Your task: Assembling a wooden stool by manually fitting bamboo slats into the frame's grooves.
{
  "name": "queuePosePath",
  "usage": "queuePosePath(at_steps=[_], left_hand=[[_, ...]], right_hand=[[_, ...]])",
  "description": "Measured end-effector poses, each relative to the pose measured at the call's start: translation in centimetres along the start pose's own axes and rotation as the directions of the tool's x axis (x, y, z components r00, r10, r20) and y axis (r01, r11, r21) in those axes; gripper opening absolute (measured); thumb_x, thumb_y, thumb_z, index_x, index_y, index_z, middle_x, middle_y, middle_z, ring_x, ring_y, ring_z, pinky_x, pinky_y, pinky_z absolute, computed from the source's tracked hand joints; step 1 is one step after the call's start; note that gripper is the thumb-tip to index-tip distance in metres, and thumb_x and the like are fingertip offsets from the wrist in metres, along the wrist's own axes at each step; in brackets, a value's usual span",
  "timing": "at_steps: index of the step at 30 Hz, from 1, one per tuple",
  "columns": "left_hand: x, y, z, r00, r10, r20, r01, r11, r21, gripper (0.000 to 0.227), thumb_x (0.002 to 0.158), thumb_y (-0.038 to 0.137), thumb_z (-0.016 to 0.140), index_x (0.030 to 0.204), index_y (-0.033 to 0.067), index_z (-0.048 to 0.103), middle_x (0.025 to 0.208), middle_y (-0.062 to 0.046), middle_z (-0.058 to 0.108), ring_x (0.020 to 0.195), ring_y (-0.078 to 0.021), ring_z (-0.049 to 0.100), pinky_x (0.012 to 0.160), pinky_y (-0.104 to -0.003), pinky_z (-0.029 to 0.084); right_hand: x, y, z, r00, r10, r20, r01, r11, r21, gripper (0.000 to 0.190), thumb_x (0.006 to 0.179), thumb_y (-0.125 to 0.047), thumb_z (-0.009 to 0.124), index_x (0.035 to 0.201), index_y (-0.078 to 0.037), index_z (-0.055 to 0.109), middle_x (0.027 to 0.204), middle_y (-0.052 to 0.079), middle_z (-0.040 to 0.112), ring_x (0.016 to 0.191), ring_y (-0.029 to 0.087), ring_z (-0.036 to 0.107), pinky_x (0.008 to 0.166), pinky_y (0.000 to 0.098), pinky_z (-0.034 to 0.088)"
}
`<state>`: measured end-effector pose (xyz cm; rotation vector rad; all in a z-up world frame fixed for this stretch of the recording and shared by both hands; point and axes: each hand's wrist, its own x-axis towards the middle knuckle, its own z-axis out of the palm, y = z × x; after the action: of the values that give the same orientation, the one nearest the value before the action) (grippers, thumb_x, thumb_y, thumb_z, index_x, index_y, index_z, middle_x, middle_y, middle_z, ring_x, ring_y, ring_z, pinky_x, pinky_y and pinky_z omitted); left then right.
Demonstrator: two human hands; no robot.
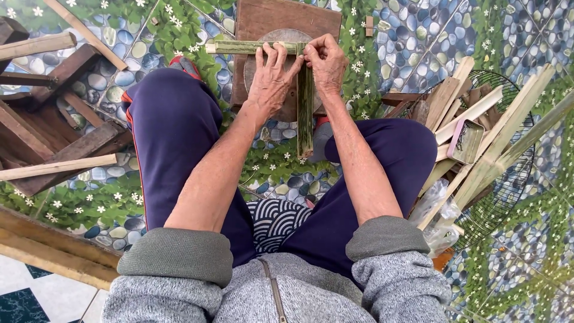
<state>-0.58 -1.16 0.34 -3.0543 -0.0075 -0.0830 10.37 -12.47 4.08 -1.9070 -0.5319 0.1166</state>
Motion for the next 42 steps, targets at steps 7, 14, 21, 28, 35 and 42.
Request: queuePosePath(at_steps=[7, 14, 21, 28, 35, 42], left_hand=[[0.7, -0.1, 0.4, 0.992, -0.087, -0.087, 0.089, 0.996, 0.023, 0.073, 0.091, 0.022, 0.069, 0.151, 0.0009, 0.032, 0.135, -0.026, 0.046, 0.128, -0.0475, 0.049, 0.111, -0.055, 0.041], [4.5, -2.2, 2.3, 0.919, -0.284, -0.272, 0.206, 0.937, -0.282, 0.033, 0.079, 0.007, 0.077, 0.110, 0.0127, 0.066, 0.104, -0.009, 0.049, 0.093, -0.0257, 0.048, 0.073, -0.037, 0.046], [5.3, -3.4, 4.9, 0.912, -0.344, -0.225, 0.158, 0.798, -0.582, 0.031, 0.078, 0.016, 0.084, 0.100, 0.0145, 0.062, 0.102, -0.007, 0.051, 0.098, -0.0285, 0.045, 0.076, -0.042, 0.041], [4.5, -2.6, 3.3, 0.889, -0.367, -0.272, 0.095, 0.730, -0.677, 0.039, 0.073, 0.005, 0.085, 0.097, 0.0116, 0.055, 0.100, -0.007, 0.049, 0.097, -0.0287, 0.044, 0.077, -0.042, 0.041], [4.7, -2.4, 3.1, 0.907, -0.310, -0.283, 0.020, 0.706, -0.708, 0.044, 0.073, 0.001, 0.085, 0.105, 0.0086, 0.055, 0.104, -0.010, 0.047, 0.100, -0.0322, 0.044, 0.084, -0.045, 0.041], [4.6, -2.2, 3.7, 0.908, -0.318, -0.272, 0.045, 0.720, -0.693, 0.046, 0.074, 0.005, 0.087, 0.106, 0.0094, 0.056, 0.105, -0.010, 0.045, 0.103, -0.0327, 0.043, 0.085, -0.047, 0.042]], right_hand=[[-0.4, -0.2, -0.1, 0.990, -0.142, 0.014, 0.142, 0.983, -0.119, 0.012, 0.095, -0.009, 0.065, 0.085, -0.014, 0.061, 0.072, -0.002, 0.067, 0.065, 0.009, 0.063, 0.064, 0.0285, 0.054], [-0.6, 0.2, -0.2, 0.994, -0.108, -0.007, 0.106, 0.984, -0.141, 0.014, 0.095, -0.010, 0.068, 0.084, -0.015, 0.060, 0.072, -0.003, 0.067, 0.064, 0.010, 0.064, 0.064, 0.0295, 0.053], [-0.6, 0.5, -0.1, 0.998, 0.006, -0.061, -0.010, 0.998, -0.058, 0.013, 0.096, -0.010, 0.068, 0.085, -0.011, 0.062, 0.074, -0.001, 0.070, 0.069, 0.013, 0.079, 0.061, 0.0236, 0.067], [-0.8, -0.2, 0.2, 0.998, -0.051, -0.041, 0.048, 0.995, -0.088, 0.013, 0.097, -0.009, 0.067, 0.086, -0.010, 0.060, 0.077, 0.000, 0.067, 0.069, 0.015, 0.076, 0.064, 0.0269, 0.067], [-0.6, -0.1, -0.1, 0.999, 0.008, -0.052, -0.011, 0.997, -0.070, 0.013, 0.096, -0.013, 0.068, 0.085, -0.013, 0.062, 0.074, -0.003, 0.068, 0.068, 0.013, 0.078, 0.061, 0.0240, 0.066], [-0.4, -0.2, 0.2, 0.998, 0.036, -0.052, -0.041, 0.995, -0.086, 0.013, 0.094, -0.015, 0.071, 0.084, -0.015, 0.063, 0.071, -0.005, 0.069, 0.067, 0.010, 0.078, 0.061, 0.0234, 0.065]])
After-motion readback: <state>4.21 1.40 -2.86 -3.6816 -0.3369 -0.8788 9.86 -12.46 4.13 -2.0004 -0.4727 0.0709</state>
